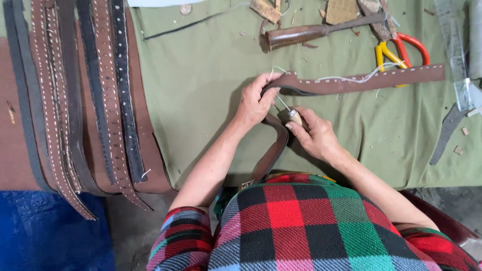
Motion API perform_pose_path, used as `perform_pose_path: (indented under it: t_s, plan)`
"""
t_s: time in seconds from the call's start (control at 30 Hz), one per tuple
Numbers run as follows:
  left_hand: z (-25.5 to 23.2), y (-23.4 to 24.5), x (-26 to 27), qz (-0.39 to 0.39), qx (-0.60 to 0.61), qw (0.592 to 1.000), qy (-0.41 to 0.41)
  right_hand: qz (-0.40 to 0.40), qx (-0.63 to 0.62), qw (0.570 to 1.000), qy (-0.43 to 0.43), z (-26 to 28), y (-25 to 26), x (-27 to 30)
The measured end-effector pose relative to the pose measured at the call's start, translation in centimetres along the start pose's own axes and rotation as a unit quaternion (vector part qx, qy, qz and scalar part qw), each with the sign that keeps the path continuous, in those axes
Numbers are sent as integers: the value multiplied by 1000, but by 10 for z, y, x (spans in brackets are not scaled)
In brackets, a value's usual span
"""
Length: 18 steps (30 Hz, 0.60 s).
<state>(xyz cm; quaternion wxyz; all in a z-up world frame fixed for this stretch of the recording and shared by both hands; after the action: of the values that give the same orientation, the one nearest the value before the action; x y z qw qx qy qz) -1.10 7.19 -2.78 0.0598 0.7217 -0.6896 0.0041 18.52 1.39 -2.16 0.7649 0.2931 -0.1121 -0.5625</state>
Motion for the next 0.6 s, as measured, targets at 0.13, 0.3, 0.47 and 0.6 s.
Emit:
perform_pose_path:
  t_s: [0.13, 0.3, 0.47, 0.6]
  plan:
    - [1, 0, -5, -32, 44, 997, 46, 34, -313, 934, -171, -1, -11, -9]
    - [-2, 5, -8, -46, 98, 992, 72, 49, -458, 854, -244, 11, -16, -13]
    - [11, 1, -9, -45, 71, 995, 53, 61, -140, 984, -93, -11, -2, -9]
    - [-1, -2, -8, -24, 58, 997, 37, 43, -445, 865, -227, -17, -11, -4]
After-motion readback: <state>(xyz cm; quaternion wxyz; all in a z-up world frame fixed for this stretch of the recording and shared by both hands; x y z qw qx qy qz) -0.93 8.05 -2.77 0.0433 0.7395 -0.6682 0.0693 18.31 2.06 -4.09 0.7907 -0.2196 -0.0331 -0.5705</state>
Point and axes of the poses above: each hand's wrist, its own x-axis away from the middle knuckle, its own y-axis out of the back of the hand, z = x × y, the point moved 7 cm from there along -x, towards the middle knuckle, and after that the axes turned 10 degrees about y, right-handed, at the moved point
